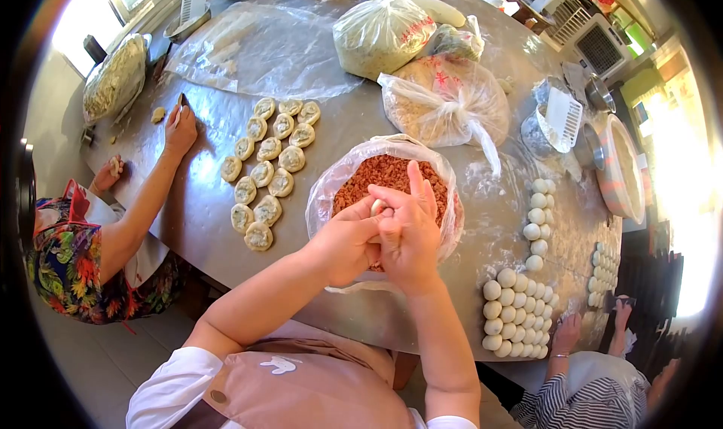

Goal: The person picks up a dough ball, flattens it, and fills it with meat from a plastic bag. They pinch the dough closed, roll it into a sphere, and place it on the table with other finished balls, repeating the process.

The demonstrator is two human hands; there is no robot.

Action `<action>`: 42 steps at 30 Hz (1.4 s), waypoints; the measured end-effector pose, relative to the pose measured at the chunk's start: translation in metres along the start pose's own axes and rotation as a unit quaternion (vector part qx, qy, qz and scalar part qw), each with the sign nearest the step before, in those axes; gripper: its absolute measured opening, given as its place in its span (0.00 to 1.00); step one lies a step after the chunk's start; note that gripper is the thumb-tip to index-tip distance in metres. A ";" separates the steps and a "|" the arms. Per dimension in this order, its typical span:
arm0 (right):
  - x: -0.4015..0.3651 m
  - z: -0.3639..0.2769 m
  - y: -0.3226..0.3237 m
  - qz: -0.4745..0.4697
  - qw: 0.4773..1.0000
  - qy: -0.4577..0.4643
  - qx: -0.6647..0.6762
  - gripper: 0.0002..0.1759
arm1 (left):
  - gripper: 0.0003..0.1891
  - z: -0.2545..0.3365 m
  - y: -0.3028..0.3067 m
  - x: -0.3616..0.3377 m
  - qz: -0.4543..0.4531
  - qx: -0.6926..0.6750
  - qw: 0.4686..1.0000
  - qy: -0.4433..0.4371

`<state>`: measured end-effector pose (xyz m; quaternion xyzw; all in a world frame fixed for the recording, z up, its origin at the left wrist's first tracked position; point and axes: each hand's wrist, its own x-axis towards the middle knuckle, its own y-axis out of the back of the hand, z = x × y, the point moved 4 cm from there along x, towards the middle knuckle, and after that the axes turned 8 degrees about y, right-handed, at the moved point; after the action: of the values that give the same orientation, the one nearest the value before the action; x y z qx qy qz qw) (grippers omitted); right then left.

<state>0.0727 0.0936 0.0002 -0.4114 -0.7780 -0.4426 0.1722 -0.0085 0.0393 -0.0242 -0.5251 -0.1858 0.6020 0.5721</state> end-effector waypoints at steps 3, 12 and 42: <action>0.001 0.009 0.004 0.075 0.982 -0.054 0.166 0.27 | 0.16 0.003 -0.009 -0.002 -0.102 -0.137 0.983 0.062; 0.007 -0.022 -0.002 0.067 0.990 -0.002 -0.123 0.24 | 0.17 -0.001 -0.005 0.003 0.014 0.047 0.997 -0.058; 0.003 -0.022 -0.011 0.053 0.998 -0.023 0.010 0.24 | 0.42 0.017 -0.019 -0.016 0.042 0.343 0.869 -0.353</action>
<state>0.0600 0.0738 0.0087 -0.4606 -0.7632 -0.4153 0.1815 -0.0165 0.0370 0.0041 -0.0550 -0.1348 0.7966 0.5867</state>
